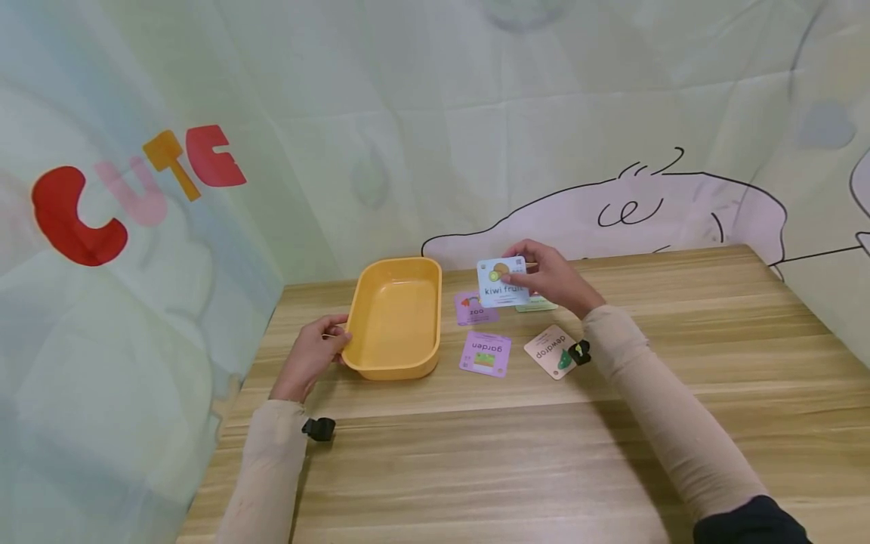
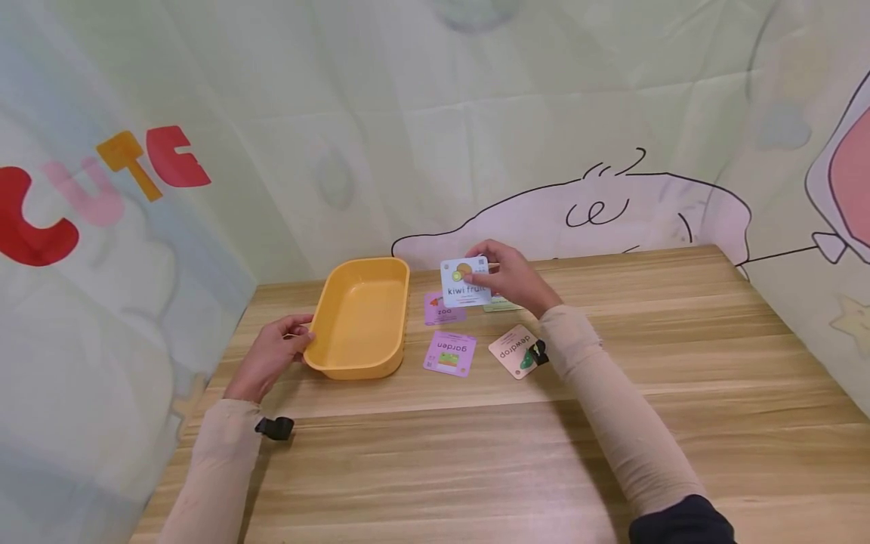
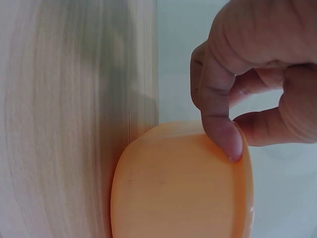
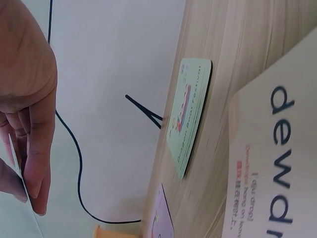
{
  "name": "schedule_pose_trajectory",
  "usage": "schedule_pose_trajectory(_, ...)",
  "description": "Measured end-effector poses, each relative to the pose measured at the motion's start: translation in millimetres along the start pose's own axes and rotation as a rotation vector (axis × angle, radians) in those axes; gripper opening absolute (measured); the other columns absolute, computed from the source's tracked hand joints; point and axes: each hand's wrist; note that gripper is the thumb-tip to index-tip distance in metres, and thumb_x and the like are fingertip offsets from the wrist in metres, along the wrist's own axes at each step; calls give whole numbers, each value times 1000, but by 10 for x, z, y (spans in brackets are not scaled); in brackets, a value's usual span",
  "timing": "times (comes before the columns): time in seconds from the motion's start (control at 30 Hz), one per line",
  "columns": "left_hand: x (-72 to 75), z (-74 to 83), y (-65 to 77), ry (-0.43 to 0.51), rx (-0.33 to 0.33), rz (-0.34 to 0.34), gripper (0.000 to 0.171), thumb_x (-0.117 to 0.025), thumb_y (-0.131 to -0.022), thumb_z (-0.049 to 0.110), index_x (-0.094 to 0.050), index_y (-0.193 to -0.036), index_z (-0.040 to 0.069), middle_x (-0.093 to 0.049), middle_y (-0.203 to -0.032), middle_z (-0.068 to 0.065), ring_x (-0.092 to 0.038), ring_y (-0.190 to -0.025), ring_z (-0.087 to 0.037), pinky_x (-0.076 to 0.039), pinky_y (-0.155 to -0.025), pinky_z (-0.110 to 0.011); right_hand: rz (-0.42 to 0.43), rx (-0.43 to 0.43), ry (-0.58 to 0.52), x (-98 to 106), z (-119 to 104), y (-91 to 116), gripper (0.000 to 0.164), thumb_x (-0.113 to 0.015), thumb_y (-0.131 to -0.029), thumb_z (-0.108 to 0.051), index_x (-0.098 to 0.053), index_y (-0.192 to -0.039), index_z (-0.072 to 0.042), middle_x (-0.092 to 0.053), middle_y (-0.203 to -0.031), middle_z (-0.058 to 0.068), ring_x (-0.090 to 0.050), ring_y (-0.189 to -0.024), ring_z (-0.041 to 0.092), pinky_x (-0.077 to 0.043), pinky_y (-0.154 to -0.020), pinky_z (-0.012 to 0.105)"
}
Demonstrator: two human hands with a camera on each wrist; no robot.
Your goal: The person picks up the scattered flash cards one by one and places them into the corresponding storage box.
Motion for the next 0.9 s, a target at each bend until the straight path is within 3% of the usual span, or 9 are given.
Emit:
schedule_pose_trajectory(0.3,2,-17,1,-4,-4,3,43,-55,-104,9,-49,-145,-3,-51,-113,-16,-56,-82,-19,-57,-68,-30,-25,46,-24,-102,-18,-56,39,-77,-92,-16,-59,-125,-8,-69,-108,15,-70,-84,24,-56,-61,33)
schedule_pose_trajectory(0.43,6,-29,6,-9,-1,1,43,-54,-105,10,-49,-145,-2,-51,-113,-16,-57,-83,-19,-57,-69,-31,-29,56,-15,-138,-28,-78,40,-77,-91,-17,-59,-125,-8,-69,-108,15,-69,-84,24,-57,-63,38)
schedule_pose_trajectory(0.7,7,-29,6,-8,11,4,42,-55,-105,10,-50,-145,0,-50,-114,-14,-56,-83,-20,-58,-70,-30,-26,75,-13,-230,-59,-137,39,-78,-91,-17,-60,-124,-9,-67,-108,14,-69,-87,26,-57,-61,32)
schedule_pose_trajectory(0.9,-1,-22,-15,-13,26,8,41,-55,-104,11,-51,-144,1,-50,-114,-14,-56,-85,-21,-56,-67,-26,-32,75,-18,-302,-89,-158,38,-78,-91,-18,-61,-124,-11,-68,-105,13,-68,-85,26,-57,-63,34)
Point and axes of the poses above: each hand's wrist, its own y-axis away from the middle knuckle, its own x-axis out of the back of the hand, z = x × y
